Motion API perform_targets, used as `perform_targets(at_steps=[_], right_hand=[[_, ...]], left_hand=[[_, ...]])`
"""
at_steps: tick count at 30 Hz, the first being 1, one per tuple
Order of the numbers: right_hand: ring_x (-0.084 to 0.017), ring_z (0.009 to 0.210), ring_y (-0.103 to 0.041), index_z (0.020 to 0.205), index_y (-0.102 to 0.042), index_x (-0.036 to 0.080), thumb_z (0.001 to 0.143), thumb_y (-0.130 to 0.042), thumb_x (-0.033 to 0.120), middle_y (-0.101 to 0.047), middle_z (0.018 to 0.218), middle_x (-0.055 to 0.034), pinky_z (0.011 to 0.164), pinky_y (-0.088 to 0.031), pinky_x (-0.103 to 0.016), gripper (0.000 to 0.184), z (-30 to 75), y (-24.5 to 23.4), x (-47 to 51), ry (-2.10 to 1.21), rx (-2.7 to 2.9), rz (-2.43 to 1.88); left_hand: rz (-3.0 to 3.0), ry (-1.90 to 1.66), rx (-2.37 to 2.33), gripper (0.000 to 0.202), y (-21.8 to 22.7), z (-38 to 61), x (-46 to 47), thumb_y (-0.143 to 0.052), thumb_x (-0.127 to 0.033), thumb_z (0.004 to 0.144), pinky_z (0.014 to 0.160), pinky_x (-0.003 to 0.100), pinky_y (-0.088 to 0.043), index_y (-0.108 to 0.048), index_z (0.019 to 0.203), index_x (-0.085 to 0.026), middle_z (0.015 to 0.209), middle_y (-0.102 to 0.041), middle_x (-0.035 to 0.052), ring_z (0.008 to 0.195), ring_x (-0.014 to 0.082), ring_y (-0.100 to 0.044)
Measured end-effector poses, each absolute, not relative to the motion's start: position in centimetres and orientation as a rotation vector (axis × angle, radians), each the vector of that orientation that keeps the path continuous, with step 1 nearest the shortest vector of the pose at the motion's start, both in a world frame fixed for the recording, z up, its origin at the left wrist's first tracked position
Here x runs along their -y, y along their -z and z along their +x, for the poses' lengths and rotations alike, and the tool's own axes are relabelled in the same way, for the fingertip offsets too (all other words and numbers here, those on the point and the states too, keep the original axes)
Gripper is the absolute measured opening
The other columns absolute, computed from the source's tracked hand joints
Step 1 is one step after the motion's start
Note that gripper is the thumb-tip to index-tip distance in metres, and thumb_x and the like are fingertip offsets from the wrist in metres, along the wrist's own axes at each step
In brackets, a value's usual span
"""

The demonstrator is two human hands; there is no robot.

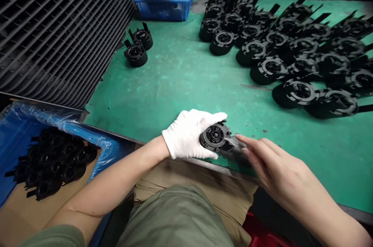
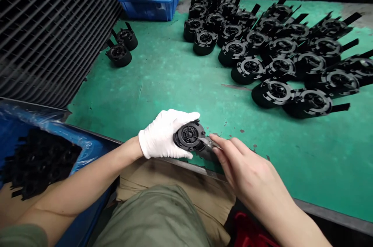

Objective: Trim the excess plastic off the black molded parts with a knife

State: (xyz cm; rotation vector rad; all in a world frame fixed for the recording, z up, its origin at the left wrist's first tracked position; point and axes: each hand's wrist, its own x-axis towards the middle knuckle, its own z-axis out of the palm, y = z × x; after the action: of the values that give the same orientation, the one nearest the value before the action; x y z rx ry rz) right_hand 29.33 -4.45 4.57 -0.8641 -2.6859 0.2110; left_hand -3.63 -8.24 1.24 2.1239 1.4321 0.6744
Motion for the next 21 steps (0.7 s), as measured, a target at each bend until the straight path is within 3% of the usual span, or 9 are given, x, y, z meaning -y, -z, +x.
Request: perform_targets(at_steps=[4,6,9,15,21], right_hand=[[-0.02,0.072,-0.073,0.156,-0.078,0.018,0.133,-0.059,0.031,-0.071,0.094,-0.0012,0.06,-0.048,-0.034,0.033,29.2,-4.9,4.1,-0.055,2.769,-0.781],[-0.02,0.071,-0.072,0.162,-0.075,0.017,0.128,-0.056,0.017,-0.071,0.094,-0.0025,0.059,-0.048,-0.035,0.039,29.4,-5.2,4.1,-0.025,2.798,-0.761],[-0.02,0.065,-0.069,0.171,-0.067,0.016,0.112,-0.046,-0.002,-0.074,0.099,-0.0051,0.054,-0.048,-0.036,0.065,29.6,-5.7,4.4,0.003,2.84,-0.735],[-0.023,0.057,-0.064,0.177,-0.056,0.017,0.098,-0.047,-0.008,-0.077,0.099,-0.0073,0.05,-0.047,-0.04,0.084,28.7,-6.8,4.9,0.04,2.878,-0.709],[-0.023,0.067,-0.069,0.167,-0.061,0.012,0.095,-0.05,-0.011,-0.077,0.1,-0.0058,0.056,-0.054,-0.036,0.076,28.3,-7.4,4.8,0.149,2.949,-0.669]], left_hand=[[2.148,-0.651,-1.448,0.11,-1.8,-3.8,8.2,-0.114,-0.055,0.086,0.121,0.059,-0.074,-0.063,0.181,-0.031,0.167,-0.088,0.0163,0.146,0.0454,-0.089],[2.158,-0.66,-1.448,0.106,-1.8,-3.7,8.2,-0.112,-0.056,0.088,0.119,0.058,-0.075,-0.064,0.178,-0.029,0.166,-0.088,0.0165,0.145,0.0449,-0.089],[2.172,-0.656,-1.459,0.1,-1.7,-3.5,8.2,-0.107,-0.057,0.092,0.115,0.057,-0.075,-0.064,0.177,-0.027,0.165,-0.088,0.0172,0.14,0.0441,-0.09],[2.2,-0.685,-1.435,0.099,-1.2,-3.6,8.2,-0.1,-0.068,0.099,0.117,0.057,-0.074,-0.061,0.18,-0.026,0.163,-0.089,0.0184,0.139,0.0434,-0.09],[2.227,-0.688,-1.427,0.096,-0.9,-3.7,8.1,-0.096,-0.07,0.102,0.113,0.055,-0.074,-0.062,0.179,-0.025,0.153,-0.092,0.0166,0.134,0.0422,-0.092]])
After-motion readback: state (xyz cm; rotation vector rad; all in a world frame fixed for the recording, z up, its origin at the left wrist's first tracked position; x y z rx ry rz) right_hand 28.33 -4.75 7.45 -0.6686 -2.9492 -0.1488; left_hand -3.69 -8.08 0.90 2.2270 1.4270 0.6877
